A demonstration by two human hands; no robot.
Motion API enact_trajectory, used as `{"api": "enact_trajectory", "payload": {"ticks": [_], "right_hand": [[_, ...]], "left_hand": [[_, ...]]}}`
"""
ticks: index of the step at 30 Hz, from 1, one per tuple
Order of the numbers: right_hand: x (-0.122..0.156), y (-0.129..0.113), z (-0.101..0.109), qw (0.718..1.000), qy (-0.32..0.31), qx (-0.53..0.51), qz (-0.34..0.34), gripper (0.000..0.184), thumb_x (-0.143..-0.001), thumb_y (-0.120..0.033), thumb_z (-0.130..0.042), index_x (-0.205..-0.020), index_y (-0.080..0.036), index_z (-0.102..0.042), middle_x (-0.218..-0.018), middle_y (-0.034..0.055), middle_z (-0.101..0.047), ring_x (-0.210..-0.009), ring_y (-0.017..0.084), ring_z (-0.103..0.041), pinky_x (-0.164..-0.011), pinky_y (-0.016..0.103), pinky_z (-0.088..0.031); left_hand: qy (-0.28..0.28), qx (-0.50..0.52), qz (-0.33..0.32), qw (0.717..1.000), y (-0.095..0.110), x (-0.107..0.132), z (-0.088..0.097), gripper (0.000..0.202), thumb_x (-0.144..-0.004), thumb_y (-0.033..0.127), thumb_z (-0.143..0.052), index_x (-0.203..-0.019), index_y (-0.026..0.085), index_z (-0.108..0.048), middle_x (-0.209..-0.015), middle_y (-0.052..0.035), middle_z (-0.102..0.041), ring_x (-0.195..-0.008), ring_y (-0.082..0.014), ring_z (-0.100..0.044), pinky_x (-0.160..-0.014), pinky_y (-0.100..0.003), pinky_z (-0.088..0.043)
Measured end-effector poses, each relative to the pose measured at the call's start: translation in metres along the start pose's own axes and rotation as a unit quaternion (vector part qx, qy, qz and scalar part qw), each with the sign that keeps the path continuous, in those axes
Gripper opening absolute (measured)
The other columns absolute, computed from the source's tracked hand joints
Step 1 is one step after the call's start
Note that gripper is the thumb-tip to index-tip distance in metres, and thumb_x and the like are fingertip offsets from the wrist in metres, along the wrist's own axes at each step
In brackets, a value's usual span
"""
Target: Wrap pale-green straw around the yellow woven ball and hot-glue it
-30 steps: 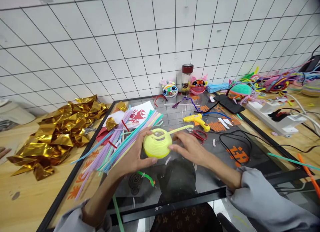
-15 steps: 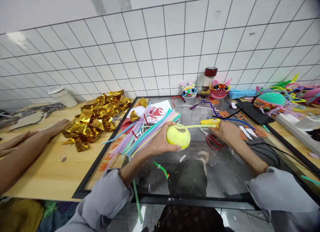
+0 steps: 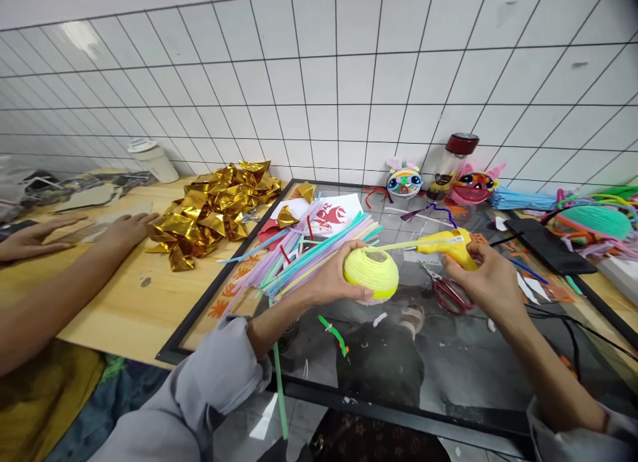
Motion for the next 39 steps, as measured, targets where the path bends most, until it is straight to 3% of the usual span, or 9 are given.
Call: {"api": "enact_trajectory", "payload": {"ticks": [2, 6, 13, 24, 30, 39], "right_hand": [[0.01, -0.014, -0.002, 0.998, 0.01, -0.069, 0.003, 0.044, -0.062, -0.057, -0.065, -0.088, -0.022, -0.064, -0.086, 0.0104, -0.075, -0.081, 0.03, -0.07, -0.071, 0.039, -0.05], [0.021, -0.041, -0.015, 0.993, -0.023, -0.111, 0.019, 0.036, -0.064, -0.052, -0.066, -0.085, -0.023, -0.062, -0.083, 0.0081, -0.076, -0.078, 0.027, -0.07, -0.072, 0.037, -0.052], [0.021, -0.065, -0.02, 0.998, -0.034, -0.023, 0.053, 0.033, -0.071, -0.049, -0.06, -0.087, -0.02, -0.065, -0.082, 0.0096, -0.075, -0.074, 0.028, -0.068, -0.067, 0.036, -0.046], [0.023, -0.065, -0.021, 0.998, -0.019, -0.01, 0.057, 0.034, -0.072, -0.044, -0.06, -0.095, -0.019, -0.064, -0.079, 0.0103, -0.072, -0.069, 0.027, -0.065, -0.065, 0.035, -0.044], [0.025, -0.064, -0.019, 0.994, -0.018, -0.05, 0.096, 0.024, -0.068, -0.036, -0.059, -0.087, -0.022, -0.059, -0.074, 0.0056, -0.069, -0.062, 0.021, -0.06, -0.061, 0.031, -0.042], [0.03, -0.065, -0.012, 0.989, -0.024, -0.069, 0.132, 0.02, -0.071, -0.041, -0.06, -0.08, -0.024, -0.056, -0.067, 0.0017, -0.065, -0.054, 0.017, -0.055, -0.056, 0.029, -0.039]], "left_hand": [[-0.013, 0.029, 0.004, 0.999, 0.0, 0.0, -0.001, 0.09, -0.052, 0.033, -0.091, -0.128, 0.017, -0.046, -0.13, -0.0114, -0.058, -0.121, -0.03, -0.058, -0.1, -0.038, -0.049], [-0.023, 0.032, 0.002, 0.999, 0.001, 0.0, 0.0, 0.089, -0.052, 0.031, -0.093, -0.129, 0.018, -0.049, -0.129, -0.01, -0.06, -0.118, -0.0287, -0.06, -0.098, -0.036, -0.05], [-0.04, -0.002, -0.002, 0.999, 0.007, 0.002, -0.001, 0.093, -0.052, 0.036, -0.092, -0.131, 0.016, -0.048, -0.136, -0.0134, -0.056, -0.125, -0.0327, -0.056, -0.104, -0.041, -0.048], [-0.057, 0.005, 0.007, 0.998, 0.005, 0.004, 0.0, 0.094, -0.052, 0.032, -0.091, -0.133, 0.017, -0.046, -0.14, -0.0139, -0.055, -0.129, -0.0333, -0.054, -0.108, -0.041, -0.046], [-0.062, -0.015, 0.006, 0.998, 0.006, 0.005, 0.001, 0.093, -0.051, 0.033, -0.093, -0.132, 0.018, -0.049, -0.141, -0.0127, -0.055, -0.129, -0.0331, -0.054, -0.11, -0.042, -0.046], [-0.059, -0.033, 0.001, 0.998, 0.005, 0.005, 0.003, 0.094, -0.051, 0.035, -0.092, -0.133, 0.019, -0.05, -0.142, -0.012, -0.053, -0.131, -0.0341, -0.053, -0.112, -0.043, -0.044]]}}
Point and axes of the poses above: each hand's wrist, its own x-axis away from the middle knuckle, its own z-axis out of the back of the hand, y = z × x, the point moved 6 cm from there along -x, towards the middle knuckle
